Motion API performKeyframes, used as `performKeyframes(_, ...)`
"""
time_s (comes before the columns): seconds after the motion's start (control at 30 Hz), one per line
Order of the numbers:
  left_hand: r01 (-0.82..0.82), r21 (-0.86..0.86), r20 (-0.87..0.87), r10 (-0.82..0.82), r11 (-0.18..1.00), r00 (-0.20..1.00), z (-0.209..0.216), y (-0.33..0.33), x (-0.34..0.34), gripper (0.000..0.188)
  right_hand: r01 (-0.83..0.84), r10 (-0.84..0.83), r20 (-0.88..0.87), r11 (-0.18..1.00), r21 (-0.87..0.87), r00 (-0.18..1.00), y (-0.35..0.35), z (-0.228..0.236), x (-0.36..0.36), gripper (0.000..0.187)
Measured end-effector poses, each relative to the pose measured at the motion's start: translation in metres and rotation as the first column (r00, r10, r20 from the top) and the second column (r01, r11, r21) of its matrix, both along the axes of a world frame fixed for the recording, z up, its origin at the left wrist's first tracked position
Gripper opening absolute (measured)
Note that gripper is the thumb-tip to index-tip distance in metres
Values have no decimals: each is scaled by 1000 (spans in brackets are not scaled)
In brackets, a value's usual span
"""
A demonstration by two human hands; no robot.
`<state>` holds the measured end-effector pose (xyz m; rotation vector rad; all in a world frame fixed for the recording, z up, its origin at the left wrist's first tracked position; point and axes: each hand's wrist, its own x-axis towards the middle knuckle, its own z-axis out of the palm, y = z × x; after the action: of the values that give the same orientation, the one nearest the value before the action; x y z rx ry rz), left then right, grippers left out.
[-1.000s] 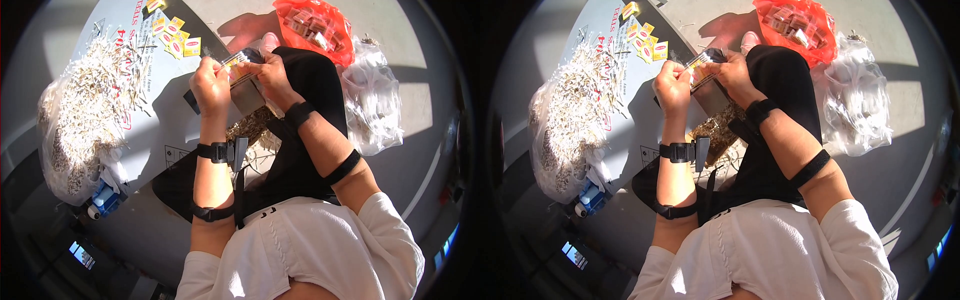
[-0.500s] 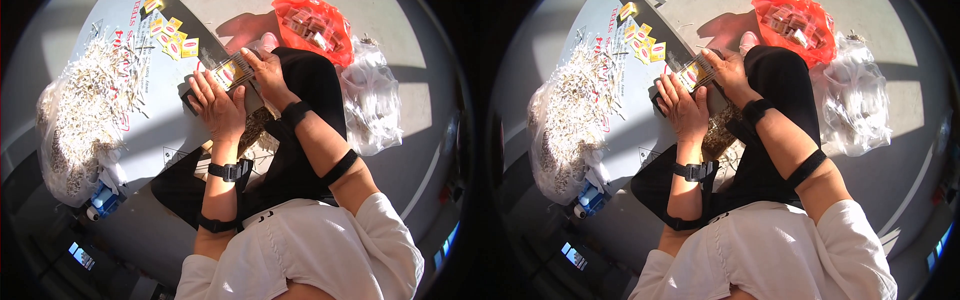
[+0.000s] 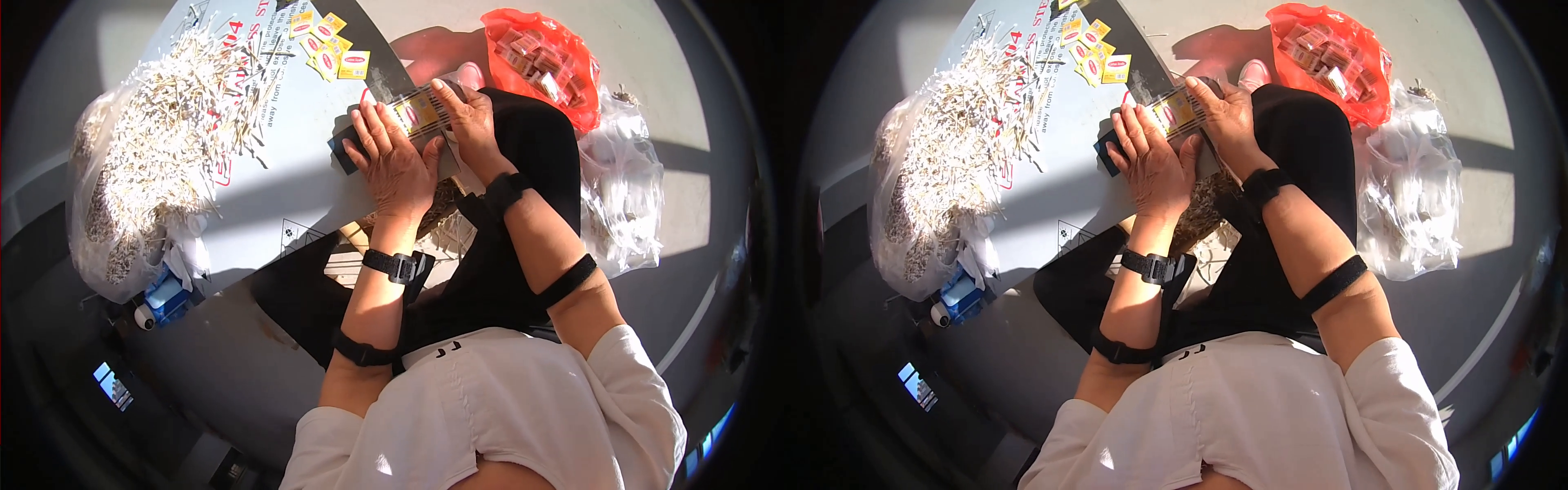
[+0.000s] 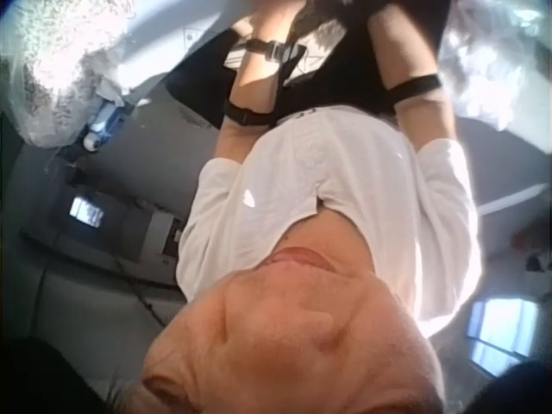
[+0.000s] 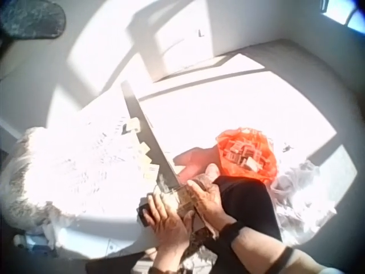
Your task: Sorting and aligning thin wooden sticks into a container or bundle on a table.
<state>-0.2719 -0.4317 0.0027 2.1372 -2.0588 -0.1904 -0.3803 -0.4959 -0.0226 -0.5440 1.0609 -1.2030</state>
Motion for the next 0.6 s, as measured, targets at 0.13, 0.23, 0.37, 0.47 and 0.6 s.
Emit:
performKeyframes(0.13, 32, -67, -51, -36, 997, 998, 0, 6, 3, 89, -38, 37, 20, 999, 36, 999, 1, 3, -8, 18)
performKeyframes(0.23, 65, -19, -37, -65, 998, 997, 3, 10, 2, 86, -21, 21, -23, 1000, 3, 1000, 2, -3, -6, 18)
performKeyframes(0.37, 62, -20, -11, -63, 998, 998, 8, 7, -2, 87, 0, -1, -23, 999, -55, 1000, 0, -11, -5, 15)
performKeyframes(0.47, 120, 29, 58, -122, 992, 991, 12, 3, -3, 87, -14, 13, -10, 994, -104, 1000, 0, -16, -6, 13)
performKeyframes(0.6, 162, 1, 40, -162, 987, 986, 13, 3, -1, 86, -30, 25, -42, 993, -111, 999, -1, -18, -2, 13)
